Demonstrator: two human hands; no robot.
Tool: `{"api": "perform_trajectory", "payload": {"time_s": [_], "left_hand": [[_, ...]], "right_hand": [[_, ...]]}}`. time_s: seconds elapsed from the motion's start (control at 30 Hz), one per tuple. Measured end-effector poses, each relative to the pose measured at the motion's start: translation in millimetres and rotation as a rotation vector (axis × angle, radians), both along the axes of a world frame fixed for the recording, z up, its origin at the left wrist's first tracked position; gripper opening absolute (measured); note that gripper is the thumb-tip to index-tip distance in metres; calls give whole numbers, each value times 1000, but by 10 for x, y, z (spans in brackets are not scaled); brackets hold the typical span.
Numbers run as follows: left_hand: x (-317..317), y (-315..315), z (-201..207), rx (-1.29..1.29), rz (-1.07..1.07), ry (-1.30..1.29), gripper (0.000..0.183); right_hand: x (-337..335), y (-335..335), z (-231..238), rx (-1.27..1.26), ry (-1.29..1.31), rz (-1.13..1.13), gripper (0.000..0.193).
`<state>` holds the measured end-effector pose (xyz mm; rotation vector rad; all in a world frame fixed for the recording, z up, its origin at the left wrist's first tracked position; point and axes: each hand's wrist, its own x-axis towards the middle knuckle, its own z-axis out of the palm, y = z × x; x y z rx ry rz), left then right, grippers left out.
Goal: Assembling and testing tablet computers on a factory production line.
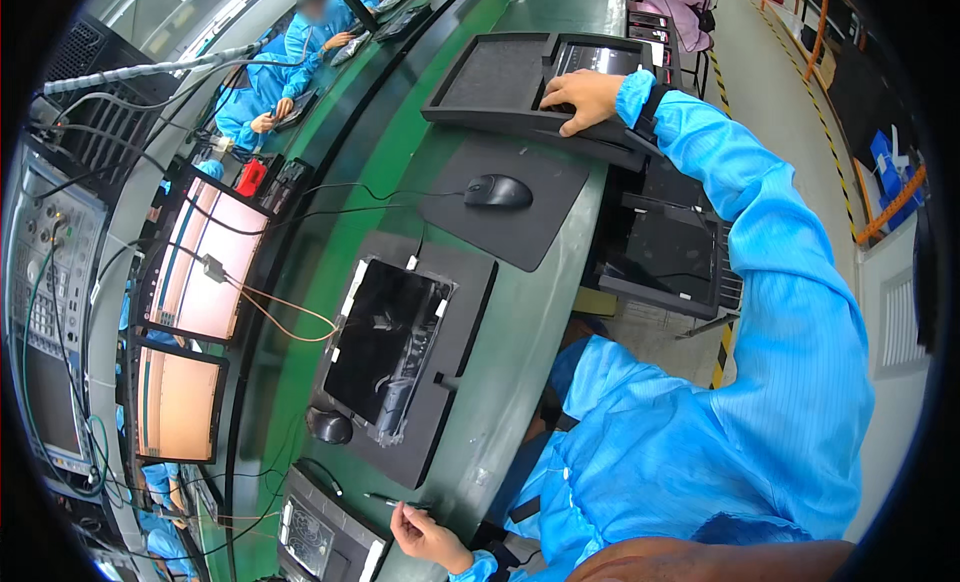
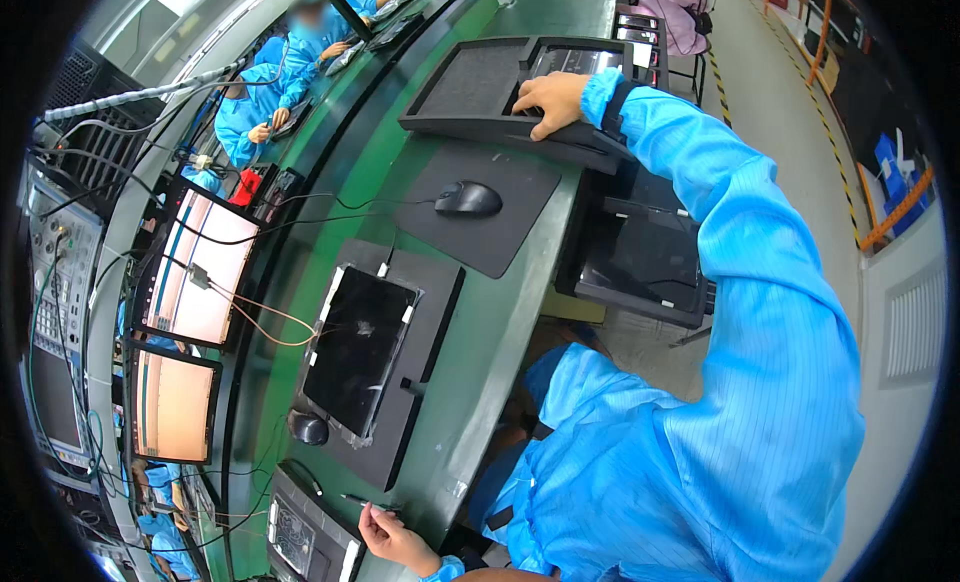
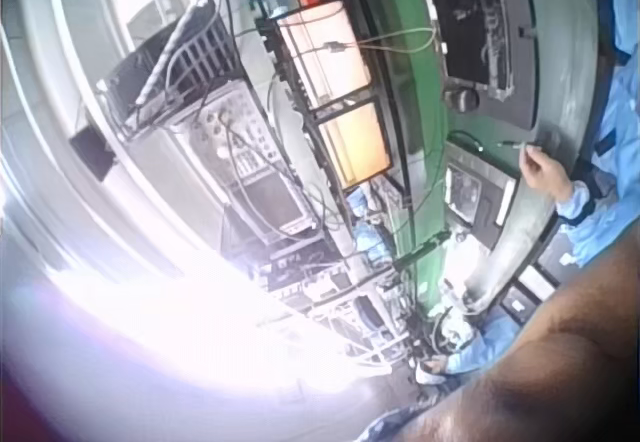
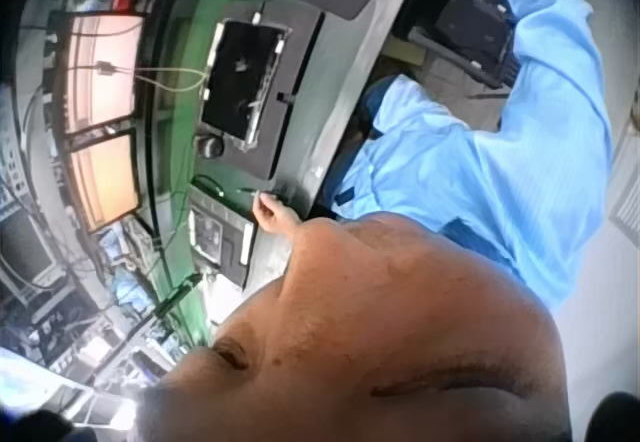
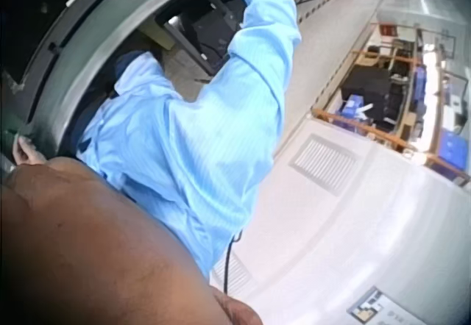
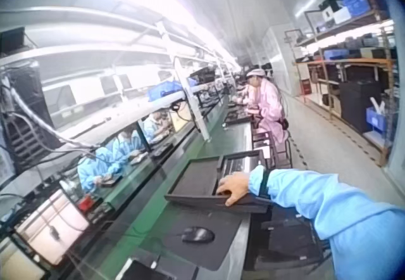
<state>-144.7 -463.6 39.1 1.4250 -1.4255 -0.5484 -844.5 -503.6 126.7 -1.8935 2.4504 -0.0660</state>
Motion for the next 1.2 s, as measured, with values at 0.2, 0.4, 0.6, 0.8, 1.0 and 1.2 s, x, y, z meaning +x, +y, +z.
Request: {"api": "perform_trajectory", "payload": {"time_s": [0.2, 0.4, 0.6, 0.8, 1.0, 1.2], "left_hand": [[4, -7, -18, -4, 73, -49, 21], [-5, -41, -82, -43, 63, -68, 19], [11, 71, -80, -130, 14, -126, 16], [-569, 345, 494, -148, -428, -162, 59], [-793, 398, 512, -107, -810, 229, 117], [-2, 948, 637, -26, -96, 703, 25]], "right_hand": [[-113, -139, -156, -271, -74, 247, 49], [-316, -319, 125, -449, -130, 120, 54], [-434, -428, 934, -949, -211, 115, 43], [1415, -513, 1786, -978, -310, 344, 51], [4059, -524, 1947, -537, -775, 658, 58], [5324, -886, 1118, 144, -1469, 844, 56]]}}
